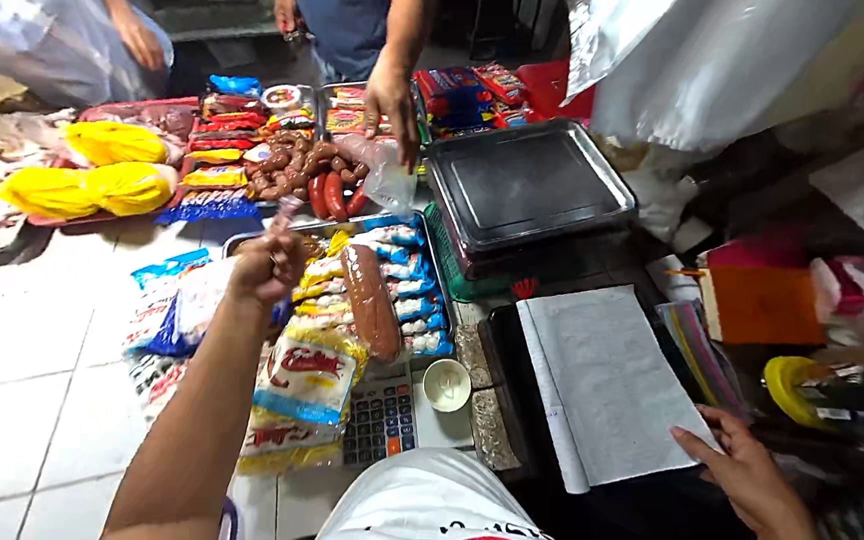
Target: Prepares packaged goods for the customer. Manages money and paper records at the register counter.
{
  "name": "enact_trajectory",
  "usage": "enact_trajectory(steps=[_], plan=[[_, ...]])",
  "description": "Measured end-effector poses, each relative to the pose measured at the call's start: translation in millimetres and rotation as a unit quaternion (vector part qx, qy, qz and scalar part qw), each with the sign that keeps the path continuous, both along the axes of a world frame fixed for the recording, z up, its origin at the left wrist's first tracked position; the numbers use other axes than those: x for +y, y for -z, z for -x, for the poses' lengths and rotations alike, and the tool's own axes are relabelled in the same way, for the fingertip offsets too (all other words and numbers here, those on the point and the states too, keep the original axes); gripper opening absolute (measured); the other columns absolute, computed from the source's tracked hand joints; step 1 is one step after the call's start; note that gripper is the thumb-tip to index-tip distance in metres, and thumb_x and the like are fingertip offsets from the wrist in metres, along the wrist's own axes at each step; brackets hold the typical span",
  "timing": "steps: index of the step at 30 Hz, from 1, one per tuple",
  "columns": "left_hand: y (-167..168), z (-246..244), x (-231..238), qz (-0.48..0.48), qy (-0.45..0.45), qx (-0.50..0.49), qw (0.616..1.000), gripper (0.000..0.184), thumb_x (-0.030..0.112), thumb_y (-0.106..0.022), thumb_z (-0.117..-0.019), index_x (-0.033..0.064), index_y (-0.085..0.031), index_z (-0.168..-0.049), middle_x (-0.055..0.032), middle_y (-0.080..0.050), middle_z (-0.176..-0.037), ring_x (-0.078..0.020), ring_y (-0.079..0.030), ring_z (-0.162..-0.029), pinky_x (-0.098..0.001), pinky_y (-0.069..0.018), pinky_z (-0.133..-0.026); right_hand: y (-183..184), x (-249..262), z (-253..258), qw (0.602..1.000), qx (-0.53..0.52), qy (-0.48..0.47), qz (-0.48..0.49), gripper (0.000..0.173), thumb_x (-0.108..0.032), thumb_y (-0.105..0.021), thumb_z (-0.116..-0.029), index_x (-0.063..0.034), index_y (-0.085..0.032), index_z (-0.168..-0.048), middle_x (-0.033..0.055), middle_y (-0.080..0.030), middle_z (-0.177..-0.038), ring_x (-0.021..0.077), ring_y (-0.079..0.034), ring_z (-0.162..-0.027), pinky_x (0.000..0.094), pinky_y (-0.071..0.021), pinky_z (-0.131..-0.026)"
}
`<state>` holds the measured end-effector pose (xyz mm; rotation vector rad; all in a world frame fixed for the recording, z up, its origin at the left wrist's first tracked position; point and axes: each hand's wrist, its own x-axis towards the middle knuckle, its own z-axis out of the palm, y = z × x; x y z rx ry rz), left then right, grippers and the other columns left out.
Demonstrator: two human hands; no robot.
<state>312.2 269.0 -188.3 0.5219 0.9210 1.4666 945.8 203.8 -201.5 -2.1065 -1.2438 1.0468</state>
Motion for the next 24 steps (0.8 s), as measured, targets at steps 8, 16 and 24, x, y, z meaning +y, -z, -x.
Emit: enact_trajectory(steps=[8,16,24], plan=[[54,-162,-154,0.179,0.271,0.138,0.936,0.027,0.024,-0.049,-0.1083,0.0057,-0.066,-0.117,0.0069,-0.053,-0.064,-0.0001,-0.043,-0.046,-0.0159,-0.0373,-0.042,-8,-47,46,0.993,0.099,0.03,0.057,0.064,0.003,-0.065,-0.0947,0.0015,-0.03,-0.148,0.0219,-0.061,-0.111,0.0245,-0.071,-0.076,0.0425,-0.0622,-0.061],[56,-230,-133,0.071,0.286,0.311,0.904,0.044,0.039,-0.059,-0.1034,0.0056,-0.061,-0.131,-0.0068,-0.063,-0.08,-0.0099,-0.05,-0.057,-0.0285,-0.0447,-0.055,-10,-98,104,0.975,0.221,-0.031,-0.015,0.082,0.015,-0.06,-0.0889,-0.0031,-0.015,-0.155,0.0202,-0.055,-0.124,0.0243,-0.075,-0.082,0.0423,-0.0661,-0.061],[101,-197,-140,0.179,0.157,0.288,0.928,0.031,0.026,-0.067,-0.0994,0.0039,-0.062,-0.12,-0.007,-0.068,-0.089,-0.0086,-0.054,-0.059,-0.0263,-0.0463,-0.055,26,-75,188,0.939,0.007,-0.247,-0.238,0.076,0.003,-0.066,-0.0873,0.0094,-0.032,-0.155,0.0324,-0.061,-0.133,0.037,-0.074,-0.098,0.0508,-0.0628,-0.078]])
